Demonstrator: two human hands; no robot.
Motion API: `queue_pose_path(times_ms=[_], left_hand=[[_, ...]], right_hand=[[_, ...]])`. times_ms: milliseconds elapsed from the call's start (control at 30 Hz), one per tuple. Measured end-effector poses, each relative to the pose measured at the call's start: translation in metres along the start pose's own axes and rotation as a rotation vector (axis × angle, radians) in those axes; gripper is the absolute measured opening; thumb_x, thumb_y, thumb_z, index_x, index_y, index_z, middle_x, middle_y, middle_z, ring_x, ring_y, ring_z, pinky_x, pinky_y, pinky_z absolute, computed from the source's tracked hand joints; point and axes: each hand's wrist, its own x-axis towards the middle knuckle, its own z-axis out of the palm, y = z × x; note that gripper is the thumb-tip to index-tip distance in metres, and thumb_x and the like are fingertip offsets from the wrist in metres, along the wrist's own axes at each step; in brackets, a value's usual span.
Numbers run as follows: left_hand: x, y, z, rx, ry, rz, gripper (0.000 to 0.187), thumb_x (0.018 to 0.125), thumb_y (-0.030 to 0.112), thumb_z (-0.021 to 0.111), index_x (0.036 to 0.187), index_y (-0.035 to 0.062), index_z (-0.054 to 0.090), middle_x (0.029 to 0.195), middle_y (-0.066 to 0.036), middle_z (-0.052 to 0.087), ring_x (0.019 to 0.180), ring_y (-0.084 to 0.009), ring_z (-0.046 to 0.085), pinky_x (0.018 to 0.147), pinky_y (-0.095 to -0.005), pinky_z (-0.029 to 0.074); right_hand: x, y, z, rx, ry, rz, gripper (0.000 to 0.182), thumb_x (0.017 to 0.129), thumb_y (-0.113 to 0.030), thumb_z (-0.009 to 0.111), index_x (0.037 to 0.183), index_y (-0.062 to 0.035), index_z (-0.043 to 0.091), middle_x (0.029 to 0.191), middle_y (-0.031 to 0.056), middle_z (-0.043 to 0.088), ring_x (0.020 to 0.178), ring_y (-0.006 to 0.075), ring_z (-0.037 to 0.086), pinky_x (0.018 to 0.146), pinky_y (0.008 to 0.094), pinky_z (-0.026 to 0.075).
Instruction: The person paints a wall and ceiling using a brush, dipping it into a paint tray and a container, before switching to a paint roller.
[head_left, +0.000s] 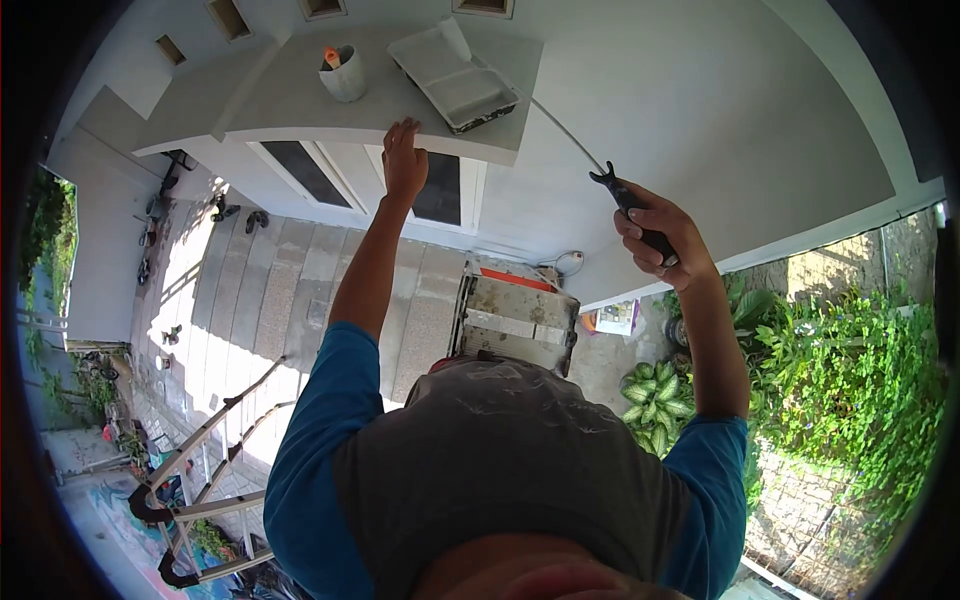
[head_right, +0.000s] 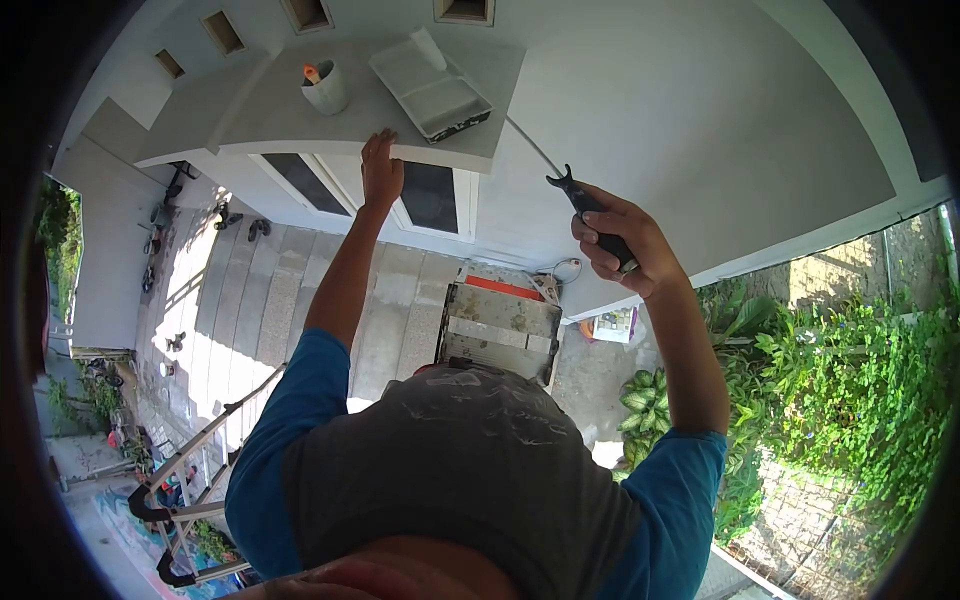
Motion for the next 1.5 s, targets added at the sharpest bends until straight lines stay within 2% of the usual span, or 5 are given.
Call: queue_pose_path(times_ms=[167,667,1067,1200,1500], left_hand=[[0.000,-0.002,0.000,0.009,-0.012,0.017,0.052,0.083,0.002,0.054,0.134,0.0093,0.057,0.149,-0.009,0.049,0.143,-0.0346,0.037,0.111,-0.0512,0.039],[0.003,-0.003,-0.009,0.008,-0.051,0.067,0.048,0.089,0.007,0.058,0.136,0.0045,0.056,0.147,-0.016,0.050,0.138,-0.0385,0.041,0.116,-0.0485,0.034],[0.015,0.071,-0.008,-0.273,0.339,0.167,0.028,0.091,0.001,0.055,0.119,-0.0016,0.060,0.117,-0.019,0.063,0.112,-0.0390,0.057,0.099,-0.0500,0.044],[-0.010,0.153,0.011,-0.516,0.152,0.428,0.023,0.094,-0.002,0.052,0.116,0.0001,0.060,0.114,-0.018,0.062,0.109,-0.0360,0.058,0.096,-0.0468,0.047],[-0.059,0.264,0.063,-0.940,-0.364,0.459,0.019,0.098,0.004,0.050,0.113,0.0013,0.062,0.107,-0.015,0.065,0.102,-0.0301,0.063,0.092,-0.0407,0.049]], right_hand=[[0.002,0.033,-0.025,0.412,-0.266,-0.019,0.058,0.105,-0.009,0.043,0.154,0.0066,0.017,0.084,0.0038,0.041,0.047,0.0043,0.040,0.034,0.0183,0.043],[-0.054,0.095,-0.052,0.745,-0.385,-0.183,0.066,0.102,-0.007,0.051,0.158,-0.0027,0.017,0.083,0.0054,0.044,0.044,0.0038,0.039,0.035,0.0171,0.036],[-0.192,0.194,-0.066,0.131,0.515,-0.387,0.068,0.095,-0.010,0.067,0.156,-0.0093,0.036,0.070,0.0017,0.051,0.045,0.0071,0.042,0.040,0.0240,0.034],[-0.231,0.223,-0.063,0.085,0.871,-0.487,0.068,0.095,-0.005,0.064,0.156,-0.0056,0.034,0.067,0.0009,0.053,0.045,0.0079,0.047,0.040,0.0248,0.036],[-0.316,0.207,-0.059,0.008,1.417,-0.713,0.061,0.100,-0.006,0.055,0.157,-0.0044,0.032,0.071,0.0030,0.055,0.044,0.0081,0.046,0.038,0.0240,0.038]])
